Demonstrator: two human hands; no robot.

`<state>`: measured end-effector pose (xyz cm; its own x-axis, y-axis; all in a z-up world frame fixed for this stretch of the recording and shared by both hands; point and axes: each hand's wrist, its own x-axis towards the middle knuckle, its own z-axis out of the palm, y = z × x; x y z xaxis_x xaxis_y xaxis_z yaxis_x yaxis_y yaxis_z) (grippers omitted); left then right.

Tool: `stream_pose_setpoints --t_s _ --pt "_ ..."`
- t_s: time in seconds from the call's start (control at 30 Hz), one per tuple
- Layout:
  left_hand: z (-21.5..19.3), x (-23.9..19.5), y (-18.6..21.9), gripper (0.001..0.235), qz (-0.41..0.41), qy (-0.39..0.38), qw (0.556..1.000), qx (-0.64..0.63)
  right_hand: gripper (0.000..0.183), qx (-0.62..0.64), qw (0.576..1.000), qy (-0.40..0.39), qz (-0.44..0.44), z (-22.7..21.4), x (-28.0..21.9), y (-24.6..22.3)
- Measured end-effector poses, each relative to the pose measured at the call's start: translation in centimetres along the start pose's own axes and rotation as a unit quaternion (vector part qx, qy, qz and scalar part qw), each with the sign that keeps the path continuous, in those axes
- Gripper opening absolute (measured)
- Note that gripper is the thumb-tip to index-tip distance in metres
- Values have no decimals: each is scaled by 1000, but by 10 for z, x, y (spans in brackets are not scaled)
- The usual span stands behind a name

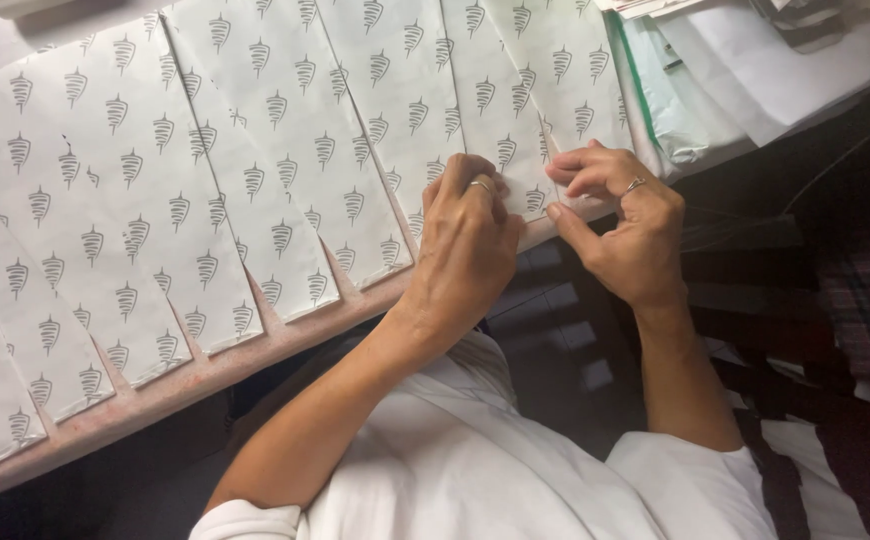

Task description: The person applies glue from a bottle onto the edges of paper envelopes and then folds and presses them together.

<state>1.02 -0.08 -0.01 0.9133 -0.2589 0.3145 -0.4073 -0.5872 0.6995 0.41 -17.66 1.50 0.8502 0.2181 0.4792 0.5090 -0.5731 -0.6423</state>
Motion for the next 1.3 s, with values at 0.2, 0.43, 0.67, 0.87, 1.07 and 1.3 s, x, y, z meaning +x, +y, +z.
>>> stream_pose_setpoints --t_s 0.2,0.43,0.67,0.87,1.07,1.3 --pt "-4 2 0 9 -13 4 1000 -25 41 -79 996 47 -14 21 -7 0" --pt "-14 -1 6 10 -37 -13 998 -42 13 -70 997 44 -11 18 -4 0" --pt "0 2 9 15 4 -10 998 55 11 -48 997 54 8 19 -4 -2" --pt "-9 3 1 14 -4 -34 999 17 8 -85 995 42 24 16 -3 -11" --pt "-8 -3 3 11 31 -17 998 60 25 -107 992 69 19 27 -9 -10" --pt "-4 -18 6 23 55 7 997 58 4 -128 989 72 -4 24 -5 -10"
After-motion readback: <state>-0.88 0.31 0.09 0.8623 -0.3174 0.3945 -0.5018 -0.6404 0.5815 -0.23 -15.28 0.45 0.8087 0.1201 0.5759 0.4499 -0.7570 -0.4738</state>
